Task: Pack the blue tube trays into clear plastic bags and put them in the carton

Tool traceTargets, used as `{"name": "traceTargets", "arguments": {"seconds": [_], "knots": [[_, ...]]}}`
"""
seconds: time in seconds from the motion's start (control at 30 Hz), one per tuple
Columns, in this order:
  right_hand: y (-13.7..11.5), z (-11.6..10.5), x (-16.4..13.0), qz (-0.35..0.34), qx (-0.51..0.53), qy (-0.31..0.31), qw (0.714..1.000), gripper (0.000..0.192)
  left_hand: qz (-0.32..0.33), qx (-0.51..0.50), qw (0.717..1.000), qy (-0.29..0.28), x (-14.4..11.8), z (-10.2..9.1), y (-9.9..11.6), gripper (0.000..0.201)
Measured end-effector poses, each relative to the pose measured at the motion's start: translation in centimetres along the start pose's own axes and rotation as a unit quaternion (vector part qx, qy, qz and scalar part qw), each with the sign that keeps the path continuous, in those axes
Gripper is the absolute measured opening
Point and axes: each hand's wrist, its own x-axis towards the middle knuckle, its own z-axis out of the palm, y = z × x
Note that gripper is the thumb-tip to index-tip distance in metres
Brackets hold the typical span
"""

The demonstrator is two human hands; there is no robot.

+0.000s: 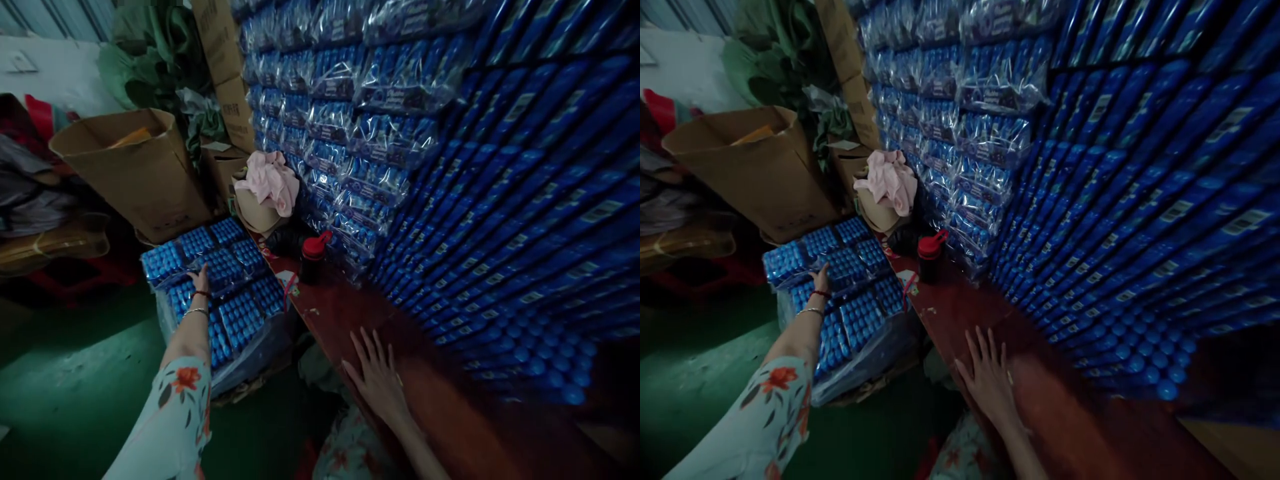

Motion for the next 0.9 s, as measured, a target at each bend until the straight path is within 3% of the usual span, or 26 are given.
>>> {"name": "traceTargets", "arguments": {"seconds": [0.1, 0.2, 0.3, 0.43, 0.57, 0.67, 0.73, 0.8, 0.9], "knots": [[-0.1, -0.2, 0.0, 0.004, -0.003, -0.014, 1.0, 0.069, 0.006, 0.019, 1.0, 0.013, -0.3, 0.9, -1.8, 0.09], [-0.1, -0.4, 0.0, 0.005, -0.002, -0.022, 1.0, 0.069, 0.059, 0.03, 0.998, 0.007, -1.1, 1.5, -2.7, 0.093], [-0.1, -0.3, 0.0, 0.007, 0.009, -0.02, 1.0, 0.068, 0.09, 0.058, 0.994, 0.028, -0.6, 2.0, -2.2, 0.087], [-0.2, -0.5, 0.1, 0.019, 0.033, -0.025, 0.999, 0.067, 0.079, 0.082, 0.992, 0.047, 0.5, 2.2, -0.1, 0.067], [-0.6, -1.6, 0.3, 0.033, 0.069, -0.057, 0.995, 0.065, 0.106, 0.091, 0.988, 0.069, -1.9, 1.7, 0.1, 0.068], [-0.8, -2.4, 0.4, 0.042, 0.102, -0.061, 0.992, 0.064, 0.254, 0.094, 0.956, 0.111, -6.4, 1.6, -0.9, 0.072], [-0.7, -2.8, 0.4, 0.05, 0.122, -0.059, 0.99, 0.065, 0.315, 0.05, 0.942, 0.102, -11.0, 2.0, -1.1, 0.072], [-0.6, -3.1, 0.3, 0.057, 0.138, -0.063, 0.987, 0.065, 0.369, 0.008, 0.928, 0.057, -17.0, 2.7, -0.5, 0.061], [-0.9, -3.6, 0.1, 0.05, 0.15, -0.06, 0.986, 0.064, 0.409, -0.083, 0.907, -0.054, -27.6, 4.3, 2.3, 0.052]]}}
